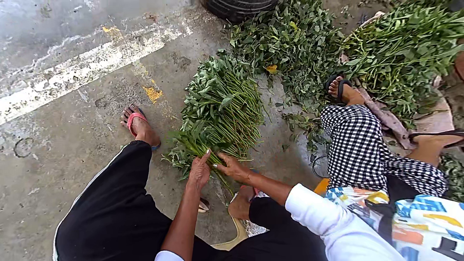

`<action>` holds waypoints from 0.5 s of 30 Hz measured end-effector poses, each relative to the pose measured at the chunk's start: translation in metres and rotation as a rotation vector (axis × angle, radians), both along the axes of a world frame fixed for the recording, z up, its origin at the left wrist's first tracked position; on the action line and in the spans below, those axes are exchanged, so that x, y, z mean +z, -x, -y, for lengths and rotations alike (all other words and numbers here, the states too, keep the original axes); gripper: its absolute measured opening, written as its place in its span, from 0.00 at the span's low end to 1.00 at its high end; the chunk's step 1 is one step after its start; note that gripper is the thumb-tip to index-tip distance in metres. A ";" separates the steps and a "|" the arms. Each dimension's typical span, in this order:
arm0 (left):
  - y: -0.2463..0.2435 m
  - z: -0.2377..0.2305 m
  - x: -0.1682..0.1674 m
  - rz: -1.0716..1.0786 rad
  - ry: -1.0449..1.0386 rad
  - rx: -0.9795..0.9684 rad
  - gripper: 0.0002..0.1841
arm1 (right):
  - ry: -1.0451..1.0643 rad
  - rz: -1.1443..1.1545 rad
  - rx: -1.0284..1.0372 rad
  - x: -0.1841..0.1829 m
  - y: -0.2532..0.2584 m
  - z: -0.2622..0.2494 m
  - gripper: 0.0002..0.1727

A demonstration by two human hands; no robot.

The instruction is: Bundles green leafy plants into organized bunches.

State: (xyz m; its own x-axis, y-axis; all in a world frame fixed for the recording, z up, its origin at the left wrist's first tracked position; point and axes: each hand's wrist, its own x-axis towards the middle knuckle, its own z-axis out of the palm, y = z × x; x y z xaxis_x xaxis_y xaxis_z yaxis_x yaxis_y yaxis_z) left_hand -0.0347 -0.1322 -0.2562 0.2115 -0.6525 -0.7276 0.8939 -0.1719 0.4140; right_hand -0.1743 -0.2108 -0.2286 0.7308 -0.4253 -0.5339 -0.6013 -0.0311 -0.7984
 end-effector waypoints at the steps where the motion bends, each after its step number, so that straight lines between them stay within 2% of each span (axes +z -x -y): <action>1: -0.002 -0.001 0.000 -0.017 0.000 -0.002 0.16 | 0.004 0.024 0.019 -0.002 -0.001 -0.002 0.27; 4: -0.006 -0.001 0.000 -0.030 -0.028 -0.010 0.15 | 0.000 0.025 0.193 0.002 -0.004 0.022 0.26; 6: -0.006 0.000 0.000 -0.019 -0.060 0.036 0.13 | 0.099 -0.019 0.334 0.007 -0.009 0.057 0.29; 7: -0.006 0.001 0.000 -0.016 -0.071 0.070 0.13 | 0.185 -0.068 0.332 0.009 -0.012 0.078 0.29; 11: -0.010 -0.002 -0.005 -0.026 -0.112 0.155 0.12 | 0.653 -0.288 0.012 -0.005 -0.017 0.172 0.18; 13: -0.008 0.000 -0.005 -0.034 -0.129 0.167 0.11 | 0.769 -0.394 -0.095 -0.011 -0.023 0.211 0.24; 15: -0.006 0.002 -0.002 -0.027 -0.131 0.155 0.10 | 0.791 -0.476 -0.099 -0.018 -0.028 0.232 0.33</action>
